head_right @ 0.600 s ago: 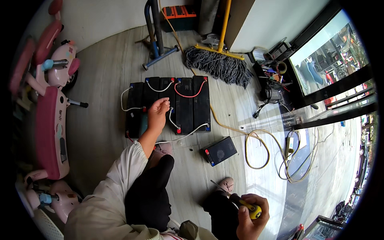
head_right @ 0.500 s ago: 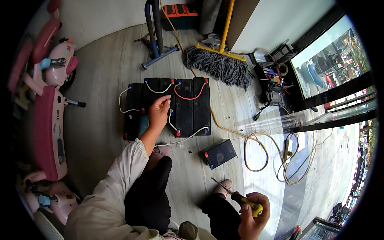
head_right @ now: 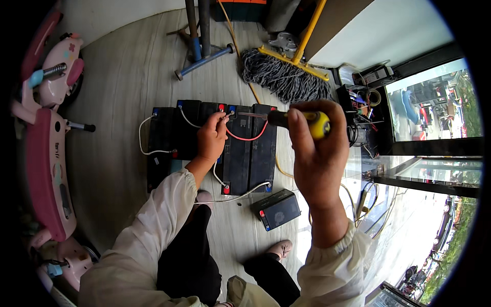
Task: The person uses a screwdriver to tighten screws on battery terminals and connects wires between multiple batteries. They also use a multimeter to measure voltage across the battery terminals.
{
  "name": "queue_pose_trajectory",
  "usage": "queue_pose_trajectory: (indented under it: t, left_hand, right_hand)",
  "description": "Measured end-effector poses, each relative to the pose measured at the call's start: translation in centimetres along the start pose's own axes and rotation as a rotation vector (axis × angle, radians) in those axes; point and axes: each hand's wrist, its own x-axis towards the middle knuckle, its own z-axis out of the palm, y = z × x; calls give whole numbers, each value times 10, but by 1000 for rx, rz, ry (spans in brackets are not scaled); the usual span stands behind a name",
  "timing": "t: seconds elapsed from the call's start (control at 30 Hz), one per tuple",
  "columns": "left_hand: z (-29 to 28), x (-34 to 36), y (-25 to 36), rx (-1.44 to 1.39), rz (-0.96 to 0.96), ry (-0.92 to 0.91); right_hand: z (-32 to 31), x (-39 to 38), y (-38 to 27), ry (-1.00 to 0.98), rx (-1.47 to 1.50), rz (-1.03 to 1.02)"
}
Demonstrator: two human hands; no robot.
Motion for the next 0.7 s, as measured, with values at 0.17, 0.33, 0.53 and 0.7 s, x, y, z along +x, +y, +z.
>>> queue_pose_trajectory:
  t: [0.17,0.33,0.53,0.7]
  left_hand:
    - [4,0,-1,64,14,17]
    - [1,3,0,118,36,71]
    - [2,3,4,127,29,62]
    - [0,3,6,115,48,60]
  right_hand:
    - [37,39,28,-9,-148,20]
    - [47,42,33,-24,-174,38]
    - [48,43,34,-23,-191,44]
    - [49,47,22,-196,-178,-34]
